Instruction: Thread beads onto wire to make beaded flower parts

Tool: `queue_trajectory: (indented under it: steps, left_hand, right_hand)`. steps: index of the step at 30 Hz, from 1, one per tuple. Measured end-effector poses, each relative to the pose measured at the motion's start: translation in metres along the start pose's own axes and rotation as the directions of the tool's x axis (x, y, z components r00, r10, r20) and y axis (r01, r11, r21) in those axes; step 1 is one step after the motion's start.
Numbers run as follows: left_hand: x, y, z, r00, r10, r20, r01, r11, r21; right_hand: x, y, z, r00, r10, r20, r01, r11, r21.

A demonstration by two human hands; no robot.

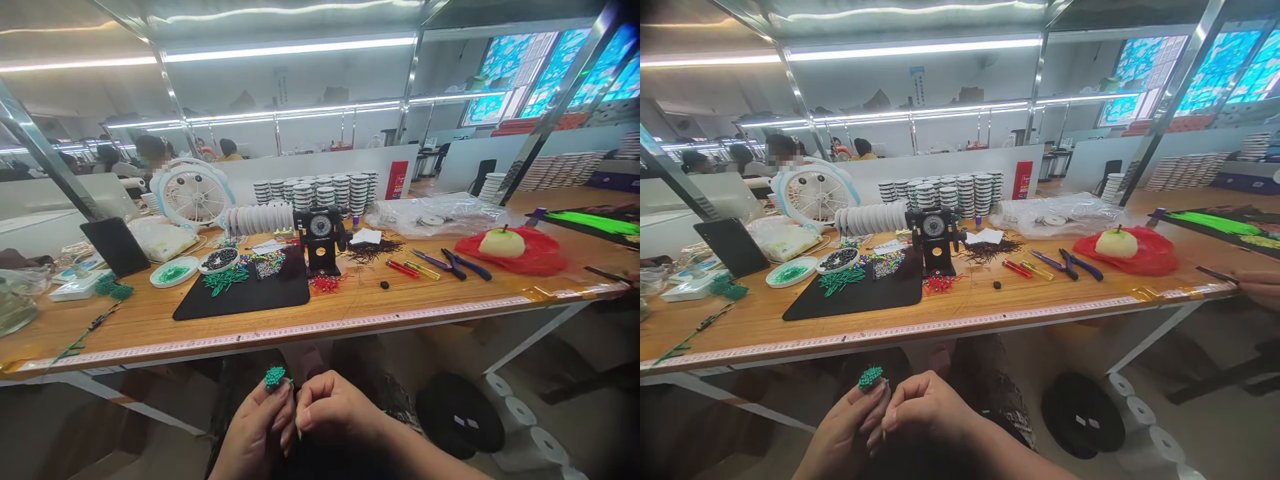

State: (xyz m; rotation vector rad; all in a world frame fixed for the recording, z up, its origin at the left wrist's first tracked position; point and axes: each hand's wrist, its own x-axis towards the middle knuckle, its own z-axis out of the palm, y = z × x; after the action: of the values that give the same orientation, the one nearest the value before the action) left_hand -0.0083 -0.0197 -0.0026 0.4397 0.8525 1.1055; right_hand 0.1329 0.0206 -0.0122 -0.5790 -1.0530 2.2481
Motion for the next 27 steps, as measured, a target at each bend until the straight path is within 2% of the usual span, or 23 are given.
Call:
queue_trajectory:
  steps: [4,11,17,27]
  left_hand:
    - [-0.005,0.000,0.004,0.997,-0.006,-0.071,0.004,0.999,-0.032]
    - [-0.006,0.001,0.005,0.999,0.032,-0.029,-0.035,0.995,-0.090]
    - [-0.001,0.001,-0.002,0.989,0.077,0.126,-0.079,0.997,0.010]
    - [0.000,0.002,-0.003,0.993,-0.002,0.122,0.003,1.000,-0.012]
  right_hand:
    - [0.001,-0.004,0.006,0.999,0.006,0.036,-0.008,0.998,0.061]
    - [0.004,-0.005,0.000,1.000,0.018,-0.014,-0.017,0.998,0.067]
    - [0.003,-0.006,0.000,0.999,-0.011,-0.051,0.020,0.985,0.174]
    - [0.003,-0.005,0.000,0.999,-0.003,0.039,-0.001,0.995,0.103]
